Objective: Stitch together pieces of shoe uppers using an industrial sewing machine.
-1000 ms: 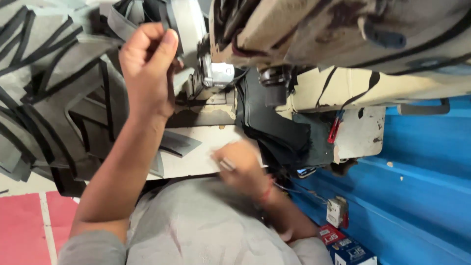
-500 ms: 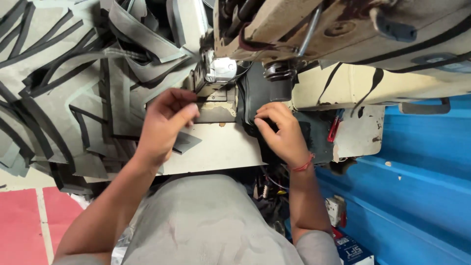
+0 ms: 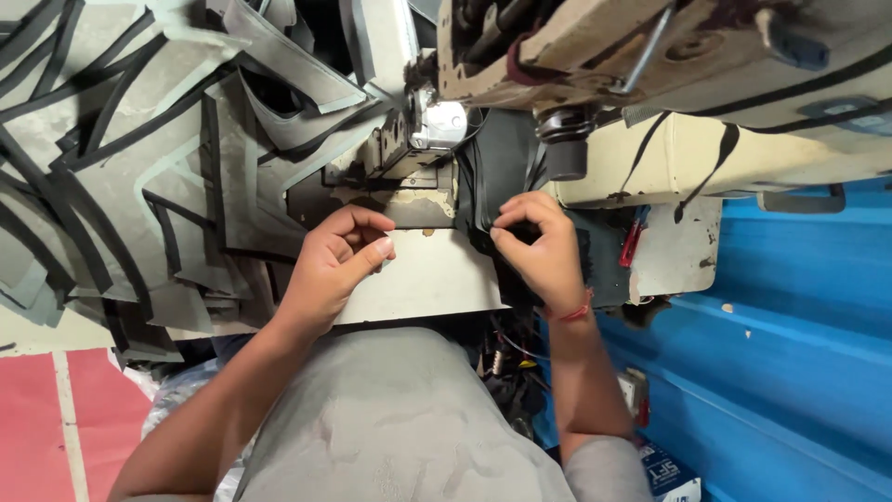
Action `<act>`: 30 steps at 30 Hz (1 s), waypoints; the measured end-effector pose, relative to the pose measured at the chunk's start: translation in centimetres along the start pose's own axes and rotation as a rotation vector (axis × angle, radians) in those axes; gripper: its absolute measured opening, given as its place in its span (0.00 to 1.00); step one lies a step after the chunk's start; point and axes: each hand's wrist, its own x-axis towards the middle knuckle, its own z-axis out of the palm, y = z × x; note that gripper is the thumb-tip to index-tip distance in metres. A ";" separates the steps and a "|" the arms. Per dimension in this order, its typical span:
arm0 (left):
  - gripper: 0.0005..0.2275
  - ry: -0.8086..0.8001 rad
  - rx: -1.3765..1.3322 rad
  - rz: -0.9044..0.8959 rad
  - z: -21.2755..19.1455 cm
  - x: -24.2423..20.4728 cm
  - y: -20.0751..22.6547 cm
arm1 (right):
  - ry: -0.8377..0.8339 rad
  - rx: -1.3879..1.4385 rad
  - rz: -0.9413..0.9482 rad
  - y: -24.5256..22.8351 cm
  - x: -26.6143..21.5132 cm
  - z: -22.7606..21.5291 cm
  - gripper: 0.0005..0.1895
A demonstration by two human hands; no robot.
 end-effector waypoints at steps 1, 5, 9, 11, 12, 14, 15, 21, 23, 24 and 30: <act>0.10 0.004 -0.002 0.000 -0.3 -0.4 -0.2 | -0.004 0.000 -0.001 -0.4 -0.2 0.1 0.06; 0.12 -0.025 0.272 0.168 0.1 -2.2 2.2 | 0.089 -0.036 -0.032 -3.3 -1.4 1.3 0.06; 0.21 -0.127 0.685 0.586 1.6 -3.1 5.6 | -0.328 -0.096 -0.223 -5.6 -2.7 5.6 0.09; 0.16 -0.194 0.632 0.252 0.3 -3.2 2.9 | -0.323 -0.011 -0.027 -5.8 -1.2 7.8 0.08; 0.12 -0.262 0.555 -0.076 -0.2 -3.1 1.4 | -0.320 0.061 0.173 -5.8 -0.4 8.7 0.09; 0.11 -0.349 0.489 -0.108 0.4 -4.2 1.5 | -0.308 0.049 0.046 -7.3 1.7 10.8 0.10; 0.11 -0.441 0.420 -0.143 0.8 -4.7 1.5 | -0.291 0.035 -0.074 -8.0 2.7 11.8 0.11; 0.12 -0.881 0.630 -0.149 1.9 -5.8 6.1 | -0.442 -0.323 -0.497 -8.0 1.2 16.6 0.29; 0.10 -0.811 0.470 -0.123 1.0 -6.1 5.9 | -0.435 -0.161 -0.400 -6.4 1.4 13.9 0.23; 0.10 -0.748 0.311 -0.095 0.6 -6.3 5.8 | -0.421 -0.004 -0.295 -5.5 1.6 12.5 0.18; 0.11 0.211 -0.284 0.027 -1.7 -3.4 0.2 | -0.082 -0.018 -0.406 -6.6 -0.9 4.8 0.21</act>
